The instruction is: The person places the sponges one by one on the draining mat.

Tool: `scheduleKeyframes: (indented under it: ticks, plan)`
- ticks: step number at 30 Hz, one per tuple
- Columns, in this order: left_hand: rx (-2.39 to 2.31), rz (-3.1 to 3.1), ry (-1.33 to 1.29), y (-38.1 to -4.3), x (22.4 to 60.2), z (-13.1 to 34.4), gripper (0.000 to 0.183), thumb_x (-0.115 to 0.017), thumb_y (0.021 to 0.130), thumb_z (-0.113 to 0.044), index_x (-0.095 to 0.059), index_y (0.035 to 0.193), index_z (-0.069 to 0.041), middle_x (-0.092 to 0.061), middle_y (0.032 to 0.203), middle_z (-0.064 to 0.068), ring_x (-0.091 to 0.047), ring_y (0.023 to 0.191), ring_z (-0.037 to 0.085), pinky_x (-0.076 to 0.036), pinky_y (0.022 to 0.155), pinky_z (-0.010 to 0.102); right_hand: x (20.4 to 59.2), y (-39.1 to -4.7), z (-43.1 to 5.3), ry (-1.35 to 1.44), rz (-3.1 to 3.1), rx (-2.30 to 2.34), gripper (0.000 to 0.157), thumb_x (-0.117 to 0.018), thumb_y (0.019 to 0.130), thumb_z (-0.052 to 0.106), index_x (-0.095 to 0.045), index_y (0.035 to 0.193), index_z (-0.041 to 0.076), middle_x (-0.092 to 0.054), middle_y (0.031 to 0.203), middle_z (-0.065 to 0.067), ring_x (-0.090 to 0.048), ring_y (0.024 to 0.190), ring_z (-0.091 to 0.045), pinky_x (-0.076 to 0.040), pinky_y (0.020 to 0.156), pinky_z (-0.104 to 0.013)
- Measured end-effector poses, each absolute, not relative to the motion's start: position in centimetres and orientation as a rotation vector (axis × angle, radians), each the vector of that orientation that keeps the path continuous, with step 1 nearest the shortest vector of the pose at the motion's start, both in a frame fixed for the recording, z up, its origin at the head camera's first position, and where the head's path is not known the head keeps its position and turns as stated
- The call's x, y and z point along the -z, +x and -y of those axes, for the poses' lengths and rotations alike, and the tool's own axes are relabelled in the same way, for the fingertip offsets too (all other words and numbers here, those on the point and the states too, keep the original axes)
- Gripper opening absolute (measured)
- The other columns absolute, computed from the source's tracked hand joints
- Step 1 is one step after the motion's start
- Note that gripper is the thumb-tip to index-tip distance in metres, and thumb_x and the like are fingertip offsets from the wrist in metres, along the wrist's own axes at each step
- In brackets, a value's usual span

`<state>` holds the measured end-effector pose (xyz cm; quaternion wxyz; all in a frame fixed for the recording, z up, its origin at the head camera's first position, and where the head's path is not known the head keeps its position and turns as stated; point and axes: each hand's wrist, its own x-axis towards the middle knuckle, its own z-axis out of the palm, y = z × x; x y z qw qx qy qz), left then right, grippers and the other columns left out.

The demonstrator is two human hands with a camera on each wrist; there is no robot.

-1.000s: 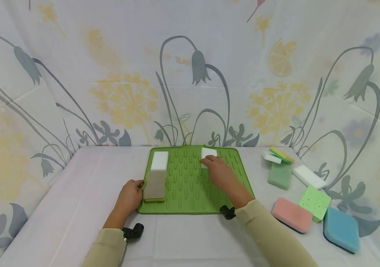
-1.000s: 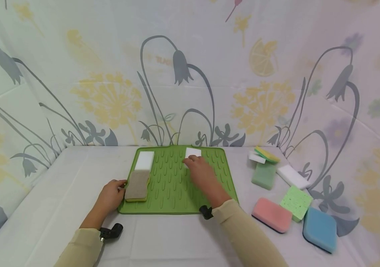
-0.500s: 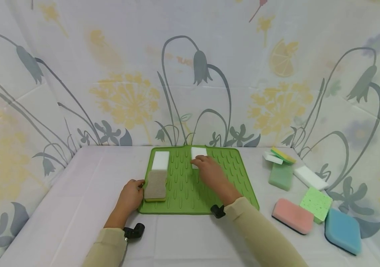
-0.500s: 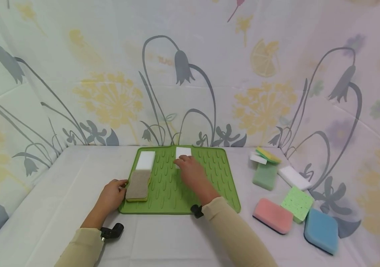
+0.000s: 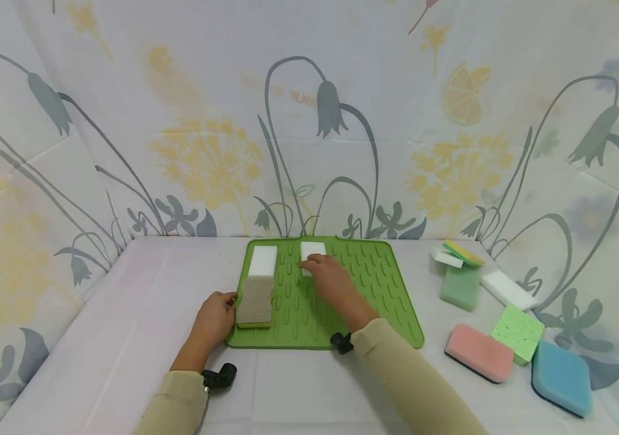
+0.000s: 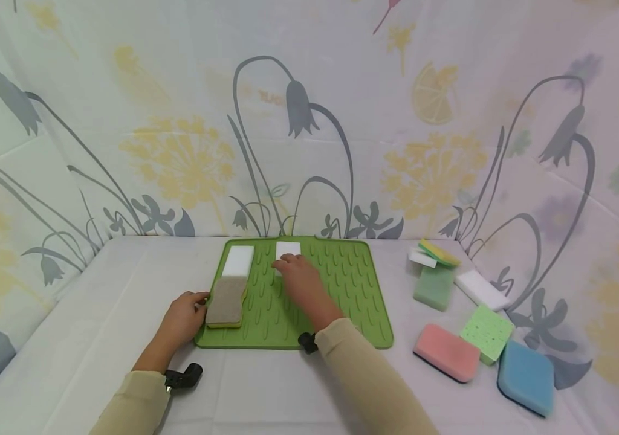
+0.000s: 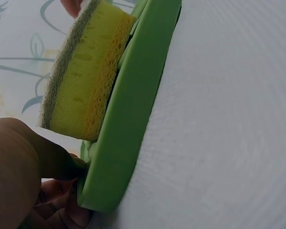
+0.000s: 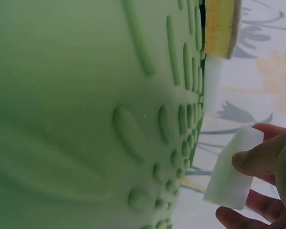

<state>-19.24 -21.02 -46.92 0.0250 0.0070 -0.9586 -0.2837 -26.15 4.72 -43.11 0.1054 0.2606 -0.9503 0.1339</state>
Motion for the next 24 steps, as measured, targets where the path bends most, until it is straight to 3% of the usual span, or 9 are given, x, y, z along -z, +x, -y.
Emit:
scheduleKeyframes:
  ticks: [12,24]
  plan:
    - [0.862,2.984,0.028,-19.3,46.7,21.0,0.037,-0.049,0.094,-0.004,-0.057,0.129,0.007,-0.061,0.111,0.022,-0.061,0.102,0.033,-0.052,0.085,0.046,42.3,-26.1,-2.9,0.779,2.882,-0.418,0.054,-0.045,0.088,-0.015,-0.063,0.129,0.016,-0.058,0.134,-0.007,-0.053,0.123,-0.032,-0.055,0.078,-0.038]
    - [0.876,2.983,0.039,-19.3,46.9,21.0,0.037,-0.05,0.095,-0.005,-0.057,0.129,0.007,-0.06,0.112,0.022,-0.061,0.102,0.034,-0.052,0.085,0.046,42.6,-27.3,-1.3,0.805,2.891,-0.335,0.049,-0.05,0.089,-0.01,-0.065,0.126,0.018,-0.06,0.132,-0.005,-0.056,0.121,-0.031,-0.055,0.086,-0.038]
